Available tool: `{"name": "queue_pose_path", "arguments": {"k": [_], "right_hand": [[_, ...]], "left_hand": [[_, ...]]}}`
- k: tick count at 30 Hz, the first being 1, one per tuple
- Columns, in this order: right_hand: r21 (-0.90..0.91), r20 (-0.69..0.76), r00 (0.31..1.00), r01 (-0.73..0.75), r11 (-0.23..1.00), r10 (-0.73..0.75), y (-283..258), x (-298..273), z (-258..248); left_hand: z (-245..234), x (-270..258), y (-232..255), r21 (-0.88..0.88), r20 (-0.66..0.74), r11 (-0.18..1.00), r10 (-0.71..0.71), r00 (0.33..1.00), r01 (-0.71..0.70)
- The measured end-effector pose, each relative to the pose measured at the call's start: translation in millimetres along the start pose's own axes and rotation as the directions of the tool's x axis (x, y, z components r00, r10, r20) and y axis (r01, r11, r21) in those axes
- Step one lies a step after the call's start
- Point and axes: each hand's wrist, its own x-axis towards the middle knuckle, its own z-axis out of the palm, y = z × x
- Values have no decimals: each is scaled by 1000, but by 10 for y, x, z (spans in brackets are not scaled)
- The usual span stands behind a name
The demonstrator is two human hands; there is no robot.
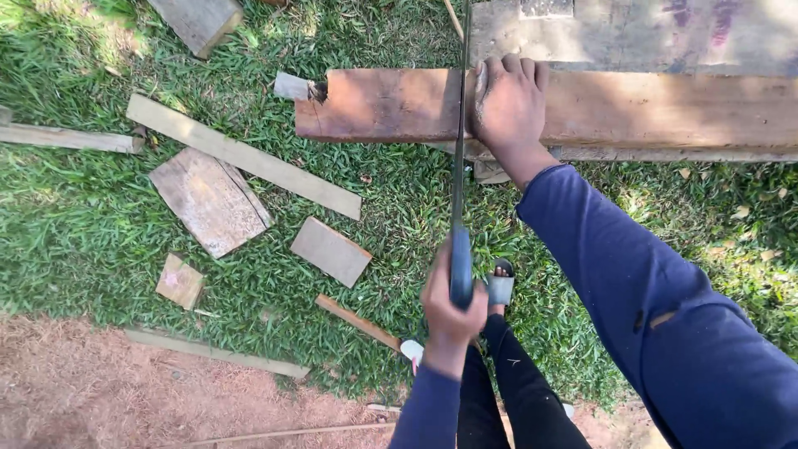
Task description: Sawing a thick wooden beam into smaller pieces using a hand saw.
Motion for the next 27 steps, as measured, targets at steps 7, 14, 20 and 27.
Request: {"name": "queue_pose_path", "arguments": {"k": [7,14,20,27], "right_hand": [[17,-9,999,40,999,-40,60,-65,44],[5,-18,999,36,999,-36,88,-71,68],[-13,-100,993,55,998,-56,75,37,91],[-23,-16,999,47,999,-48,50,24,8]], "left_hand": [[-64,-177,-182,69,74,996,-54,996,49],[371,664,-221,87,-54,995,44,998,-39],[91,238,25,0,-14,999,-46,999,46],[-170,-282,71,25,27,999,-27,999,26]]}}
